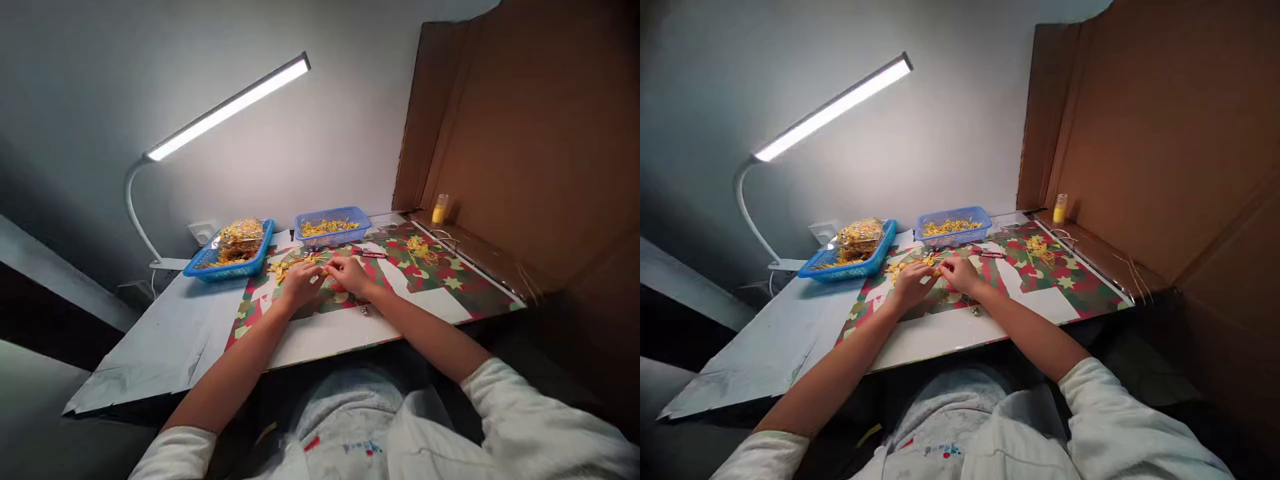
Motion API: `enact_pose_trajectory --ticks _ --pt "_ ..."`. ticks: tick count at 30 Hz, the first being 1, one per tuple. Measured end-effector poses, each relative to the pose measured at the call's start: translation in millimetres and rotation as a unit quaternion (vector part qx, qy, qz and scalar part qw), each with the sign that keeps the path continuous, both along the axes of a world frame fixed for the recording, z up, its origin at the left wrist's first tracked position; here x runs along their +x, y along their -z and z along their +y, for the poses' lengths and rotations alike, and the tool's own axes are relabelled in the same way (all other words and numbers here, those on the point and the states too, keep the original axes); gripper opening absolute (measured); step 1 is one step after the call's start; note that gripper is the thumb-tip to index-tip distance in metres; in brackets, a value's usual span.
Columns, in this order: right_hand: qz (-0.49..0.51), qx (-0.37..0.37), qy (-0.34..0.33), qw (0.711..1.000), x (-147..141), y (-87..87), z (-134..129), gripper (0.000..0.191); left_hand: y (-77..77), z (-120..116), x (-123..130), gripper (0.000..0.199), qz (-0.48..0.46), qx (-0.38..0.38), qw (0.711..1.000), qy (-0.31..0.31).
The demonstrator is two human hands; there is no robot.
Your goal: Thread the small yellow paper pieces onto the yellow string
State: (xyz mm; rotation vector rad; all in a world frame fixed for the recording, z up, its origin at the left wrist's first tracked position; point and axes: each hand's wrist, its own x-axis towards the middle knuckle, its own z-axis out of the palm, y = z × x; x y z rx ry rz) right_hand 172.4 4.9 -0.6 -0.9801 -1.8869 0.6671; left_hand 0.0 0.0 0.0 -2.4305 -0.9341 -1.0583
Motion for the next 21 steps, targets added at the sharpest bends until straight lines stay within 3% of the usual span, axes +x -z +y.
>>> enact_pose_trajectory --ticks 11,17,21 --pt "0.099 0.004 0.011 0.995 -8.5 0.8 -0.3 0.018 -2.5 0.3 1.8 0.02 0.003 -0.025 1.0 -0.01" --pt "0.153 -0.055 -0.027 0.986 -6.8 -1.1 1.0 0.019 -1.8 -2.1 3.7 0.021 -0.013 -0.057 0.998 -0.022" --pt "0.128 -0.107 -0.051 0.985 -3.3 0.1 6.2 0.019 -0.6 -2.7 2.3 0.021 -0.04 -0.082 0.995 -0.032"
